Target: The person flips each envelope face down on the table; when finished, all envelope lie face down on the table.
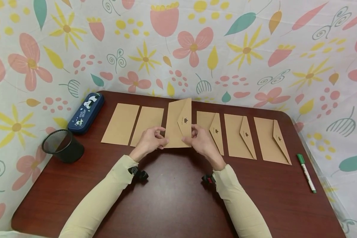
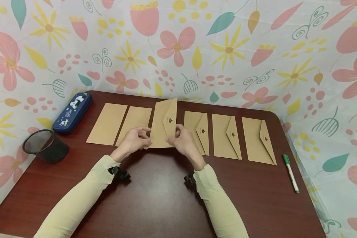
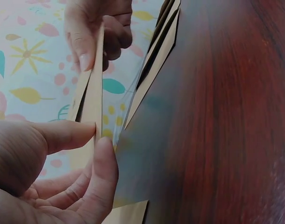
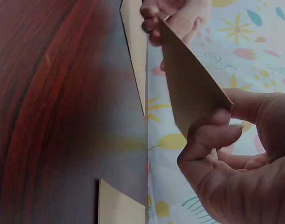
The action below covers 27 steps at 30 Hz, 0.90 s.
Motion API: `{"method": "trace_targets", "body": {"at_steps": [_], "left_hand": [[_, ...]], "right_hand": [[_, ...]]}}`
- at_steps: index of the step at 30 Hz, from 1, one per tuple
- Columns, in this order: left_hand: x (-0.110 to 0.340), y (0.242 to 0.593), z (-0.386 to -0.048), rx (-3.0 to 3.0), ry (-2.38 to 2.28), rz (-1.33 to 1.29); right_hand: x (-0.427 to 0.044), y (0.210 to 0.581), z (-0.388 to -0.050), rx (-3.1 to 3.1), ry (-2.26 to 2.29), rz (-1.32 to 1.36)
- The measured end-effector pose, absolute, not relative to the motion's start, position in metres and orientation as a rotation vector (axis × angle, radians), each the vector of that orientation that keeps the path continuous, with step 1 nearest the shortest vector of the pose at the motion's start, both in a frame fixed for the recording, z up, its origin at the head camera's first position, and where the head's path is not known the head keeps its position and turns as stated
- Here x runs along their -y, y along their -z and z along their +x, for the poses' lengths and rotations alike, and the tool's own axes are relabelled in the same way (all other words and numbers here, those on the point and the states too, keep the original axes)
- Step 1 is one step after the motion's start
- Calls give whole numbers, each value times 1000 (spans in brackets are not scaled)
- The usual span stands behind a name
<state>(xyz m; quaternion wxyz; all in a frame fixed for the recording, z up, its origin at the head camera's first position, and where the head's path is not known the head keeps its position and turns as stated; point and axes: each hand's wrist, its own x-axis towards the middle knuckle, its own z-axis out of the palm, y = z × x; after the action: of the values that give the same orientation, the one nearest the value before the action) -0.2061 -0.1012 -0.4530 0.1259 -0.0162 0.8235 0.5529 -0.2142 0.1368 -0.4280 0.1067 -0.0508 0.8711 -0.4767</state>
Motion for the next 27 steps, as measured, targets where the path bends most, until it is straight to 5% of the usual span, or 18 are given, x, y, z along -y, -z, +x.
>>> {"method": "trace_targets", "body": {"at_steps": [27], "left_hand": [[77,439,-195,-2335,-1722,254]], "right_hand": [[-109,413,-200,-2417,1641,-174]]}}
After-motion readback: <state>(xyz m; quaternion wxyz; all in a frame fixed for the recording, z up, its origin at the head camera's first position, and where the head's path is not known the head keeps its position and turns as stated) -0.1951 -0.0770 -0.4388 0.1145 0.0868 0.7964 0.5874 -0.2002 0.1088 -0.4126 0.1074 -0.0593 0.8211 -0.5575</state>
